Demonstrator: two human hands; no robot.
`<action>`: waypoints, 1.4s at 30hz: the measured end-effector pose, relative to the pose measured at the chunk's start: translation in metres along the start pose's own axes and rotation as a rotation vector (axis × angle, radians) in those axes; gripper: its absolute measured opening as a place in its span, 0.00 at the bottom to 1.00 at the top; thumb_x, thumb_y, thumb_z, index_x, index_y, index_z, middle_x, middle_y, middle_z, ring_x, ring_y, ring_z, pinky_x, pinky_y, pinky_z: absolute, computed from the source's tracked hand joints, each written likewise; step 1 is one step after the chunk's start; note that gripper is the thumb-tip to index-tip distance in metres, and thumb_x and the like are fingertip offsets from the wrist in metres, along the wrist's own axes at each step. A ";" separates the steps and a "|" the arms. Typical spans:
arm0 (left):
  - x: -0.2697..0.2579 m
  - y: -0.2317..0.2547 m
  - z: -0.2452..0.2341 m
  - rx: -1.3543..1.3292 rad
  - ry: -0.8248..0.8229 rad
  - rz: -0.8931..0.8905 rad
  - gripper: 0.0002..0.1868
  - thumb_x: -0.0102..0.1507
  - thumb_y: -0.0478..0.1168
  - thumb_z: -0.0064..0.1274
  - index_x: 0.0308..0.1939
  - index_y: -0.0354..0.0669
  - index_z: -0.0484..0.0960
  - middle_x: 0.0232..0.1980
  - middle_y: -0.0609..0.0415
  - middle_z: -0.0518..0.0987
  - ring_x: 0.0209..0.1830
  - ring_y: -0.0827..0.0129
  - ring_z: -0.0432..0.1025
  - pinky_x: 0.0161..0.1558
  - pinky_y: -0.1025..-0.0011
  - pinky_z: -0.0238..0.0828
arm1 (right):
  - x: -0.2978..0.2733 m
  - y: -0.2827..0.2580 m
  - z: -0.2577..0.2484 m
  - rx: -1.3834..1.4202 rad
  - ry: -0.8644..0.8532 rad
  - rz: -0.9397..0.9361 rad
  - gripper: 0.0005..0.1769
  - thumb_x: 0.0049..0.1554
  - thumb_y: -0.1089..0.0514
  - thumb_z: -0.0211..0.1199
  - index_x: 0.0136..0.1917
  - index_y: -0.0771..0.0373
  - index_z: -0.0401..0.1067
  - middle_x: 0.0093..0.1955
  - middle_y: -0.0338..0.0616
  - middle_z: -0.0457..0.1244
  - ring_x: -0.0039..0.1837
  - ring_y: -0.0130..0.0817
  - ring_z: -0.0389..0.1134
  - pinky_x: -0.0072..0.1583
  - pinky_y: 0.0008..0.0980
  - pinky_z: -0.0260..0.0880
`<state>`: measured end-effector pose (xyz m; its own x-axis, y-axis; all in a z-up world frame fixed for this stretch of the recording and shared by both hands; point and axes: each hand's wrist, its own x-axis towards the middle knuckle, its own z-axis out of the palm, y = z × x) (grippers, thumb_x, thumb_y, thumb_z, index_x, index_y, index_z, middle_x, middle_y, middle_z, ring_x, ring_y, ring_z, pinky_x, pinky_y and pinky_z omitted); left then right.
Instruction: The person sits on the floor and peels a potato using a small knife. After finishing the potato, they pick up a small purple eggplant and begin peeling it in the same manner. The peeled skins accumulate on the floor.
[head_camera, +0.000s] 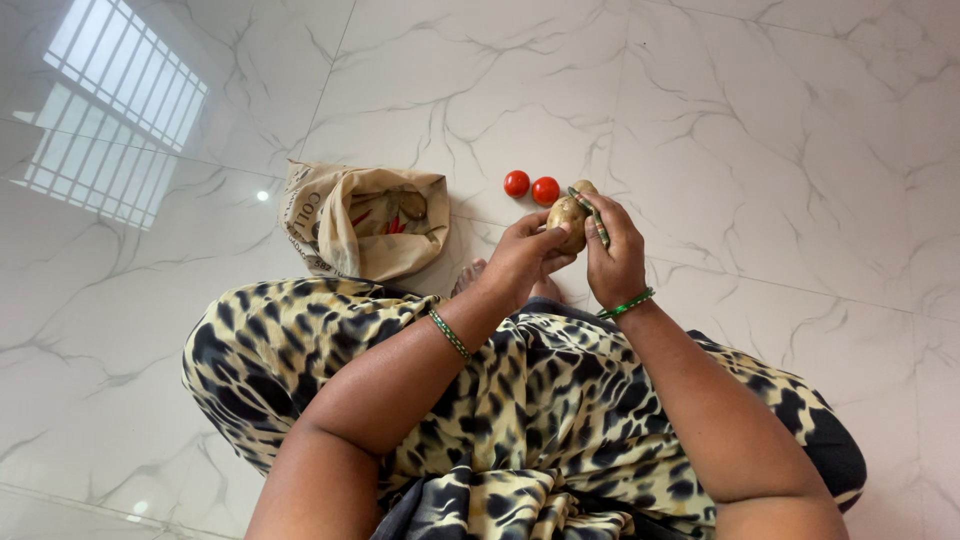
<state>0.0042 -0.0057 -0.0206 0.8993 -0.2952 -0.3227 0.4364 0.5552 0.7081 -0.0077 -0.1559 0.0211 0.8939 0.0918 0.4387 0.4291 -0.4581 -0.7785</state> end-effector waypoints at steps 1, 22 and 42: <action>0.002 0.000 -0.003 -0.011 0.026 0.009 0.27 0.67 0.37 0.51 0.69 0.30 0.67 0.56 0.44 0.78 0.53 0.63 0.77 0.54 0.68 0.79 | -0.001 -0.001 0.001 0.000 -0.004 -0.012 0.17 0.66 0.69 0.53 0.67 0.68 0.69 0.66 0.55 0.66 0.68 0.47 0.69 0.68 0.39 0.68; -0.003 0.000 -0.007 0.061 0.122 -0.031 0.29 0.65 0.39 0.55 0.67 0.30 0.66 0.57 0.40 0.77 0.49 0.61 0.77 0.51 0.69 0.80 | -0.005 0.003 0.013 -0.040 -0.028 0.005 0.16 0.67 0.68 0.53 0.67 0.67 0.70 0.66 0.54 0.66 0.68 0.46 0.69 0.67 0.39 0.70; 0.019 -0.023 -0.017 0.191 0.240 0.033 0.33 0.61 0.35 0.59 0.68 0.32 0.64 0.54 0.43 0.77 0.47 0.67 0.77 0.49 0.73 0.79 | -0.007 0.037 0.022 0.214 -0.117 0.237 0.17 0.70 0.60 0.52 0.70 0.65 0.68 0.65 0.48 0.68 0.64 0.33 0.70 0.63 0.32 0.73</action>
<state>0.0120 -0.0114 -0.0538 0.9040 -0.0752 -0.4209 0.4141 0.3987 0.8183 0.0044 -0.1544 -0.0207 0.9756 0.1111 0.1895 0.2139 -0.2844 -0.9345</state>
